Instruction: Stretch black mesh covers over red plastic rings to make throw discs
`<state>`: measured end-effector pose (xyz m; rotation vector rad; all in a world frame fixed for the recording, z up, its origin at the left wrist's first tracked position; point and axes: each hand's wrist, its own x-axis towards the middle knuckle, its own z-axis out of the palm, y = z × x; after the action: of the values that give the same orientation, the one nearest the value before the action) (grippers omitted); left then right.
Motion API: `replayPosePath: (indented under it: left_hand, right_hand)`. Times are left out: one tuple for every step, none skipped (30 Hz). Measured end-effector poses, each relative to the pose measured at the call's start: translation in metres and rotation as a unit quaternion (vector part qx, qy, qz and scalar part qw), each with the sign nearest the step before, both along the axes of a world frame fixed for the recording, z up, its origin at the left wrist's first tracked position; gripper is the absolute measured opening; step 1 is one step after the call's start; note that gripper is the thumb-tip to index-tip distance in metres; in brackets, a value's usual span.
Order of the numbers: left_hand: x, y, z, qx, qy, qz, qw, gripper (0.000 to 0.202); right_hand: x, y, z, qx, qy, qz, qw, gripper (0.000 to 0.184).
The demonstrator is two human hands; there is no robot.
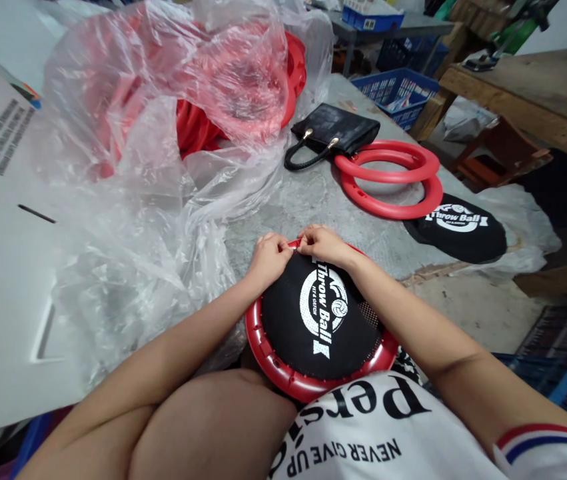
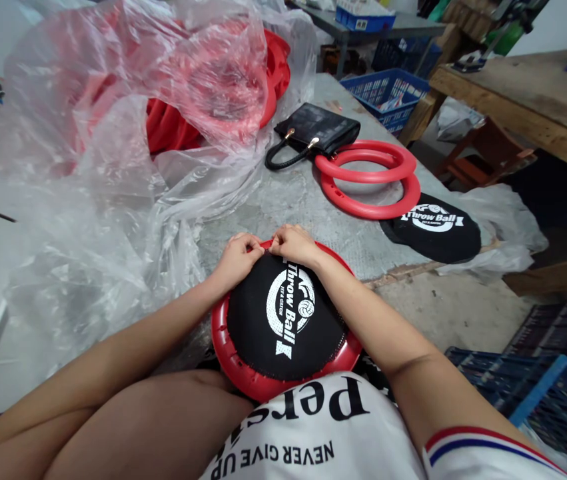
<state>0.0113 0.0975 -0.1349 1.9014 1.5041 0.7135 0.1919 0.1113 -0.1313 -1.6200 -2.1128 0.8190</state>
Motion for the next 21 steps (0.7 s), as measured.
replayPosePath:
  left_hand:
    - [0.001, 0.0, 0.0, -0.003, 0.008, 0.002, 1.0, 0.019]
    - [0.001, 0.001, 0.001, -0.007, 0.018, 0.005, 1.0, 0.02]
    - [0.002, 0.001, 0.002, -0.012, 0.029, 0.007, 0.999, 0.019]
    - [0.002, 0.002, 0.002, -0.02, 0.041, 0.008, 0.999, 0.018]
    - [0.002, 0.003, 0.002, -0.027, 0.052, 0.008, 0.998, 0.017]
    - [0.002, 0.003, 0.003, -0.032, 0.06, 0.005, 0.998, 0.016]
    - [0.002, 0.004, 0.003, -0.035, 0.064, 0.001, 0.997, 0.015]
    - [0.001, 0.005, 0.003, -0.035, 0.065, -0.004, 0.997, 0.014]
    - [0.0, 0.005, 0.003, -0.033, 0.065, -0.007, 0.997, 0.013]
    - [-0.001, 0.005, 0.003, -0.03, 0.063, -0.011, 0.998, 0.013]
    - [-0.001, 0.004, 0.003, -0.029, 0.061, -0.014, 0.998, 0.013]
    - [-0.002, 0.003, 0.004, -0.03, 0.06, -0.017, 0.998, 0.013]
    - [-0.002, 0.002, 0.006, -0.033, 0.058, -0.024, 0.997, 0.013]
    - [-0.003, 0.0, 0.007, -0.039, 0.058, -0.031, 0.997, 0.015]
    - [-0.003, -0.001, 0.008, -0.043, 0.057, -0.035, 0.997, 0.016]
    - [-0.003, -0.001, 0.01, -0.05, 0.055, -0.042, 0.996, 0.02]
    - [-0.003, -0.001, 0.011, -0.051, 0.053, -0.039, 0.996, 0.022]
    - [-0.004, -0.001, 0.011, -0.051, 0.052, -0.041, 0.997, 0.024]
    - [-0.004, 0.0, 0.011, -0.05, 0.05, -0.043, 0.997, 0.027]
    - [-0.005, 0.002, 0.011, -0.049, 0.049, -0.043, 0.997, 0.029]
    - [-0.007, 0.003, 0.011, -0.052, 0.045, -0.044, 0.997, 0.029]
  right_hand:
    - [-0.001, -0.001, 0.001, 0.0, -0.003, -0.001, 1.0, 0.011]
    - [-0.001, -0.001, 0.002, -0.001, -0.006, -0.002, 1.0, 0.011]
    - [-0.002, -0.002, 0.003, -0.003, -0.009, -0.002, 1.0, 0.01]
    - [-0.002, -0.002, 0.004, -0.006, -0.011, -0.003, 1.0, 0.009]
    - [-0.002, -0.003, 0.005, -0.008, -0.014, -0.003, 1.0, 0.009]
    - [-0.003, -0.003, 0.006, -0.009, -0.017, -0.005, 1.0, 0.008]
    - [-0.003, -0.003, 0.006, -0.009, -0.02, -0.008, 1.0, 0.008]
    - [-0.003, -0.003, 0.007, -0.008, -0.023, -0.011, 1.0, 0.008]
    - [-0.003, -0.003, 0.006, -0.005, -0.025, -0.013, 1.0, 0.009]
    - [-0.003, -0.003, 0.006, -0.001, -0.025, -0.014, 1.0, 0.009]
    - [-0.003, -0.004, 0.006, 0.004, -0.023, -0.013, 1.0, 0.009]
    - [-0.002, -0.004, 0.005, 0.01, -0.021, -0.01, 1.0, 0.009]
    - [-0.002, -0.005, 0.004, 0.018, -0.016, -0.005, 1.0, 0.009]
    - [-0.002, -0.006, 0.002, 0.026, -0.012, -0.002, 1.0, 0.009]
    - [-0.001, -0.006, 0.0, 0.033, -0.009, 0.002, 0.999, 0.009]
    - [0.0, -0.006, -0.004, 0.04, -0.002, 0.008, 0.999, 0.009]
    - [0.001, -0.004, -0.007, 0.047, 0.003, 0.012, 0.999, 0.01]
    - [0.002, -0.002, -0.011, 0.049, 0.006, 0.015, 0.999, 0.013]
    - [0.003, 0.001, -0.014, 0.047, 0.007, 0.016, 0.999, 0.015]
    - [0.003, 0.003, -0.016, 0.045, 0.011, 0.015, 0.999, 0.015]
    - [0.004, 0.004, -0.018, 0.043, 0.015, 0.015, 0.999, 0.015]
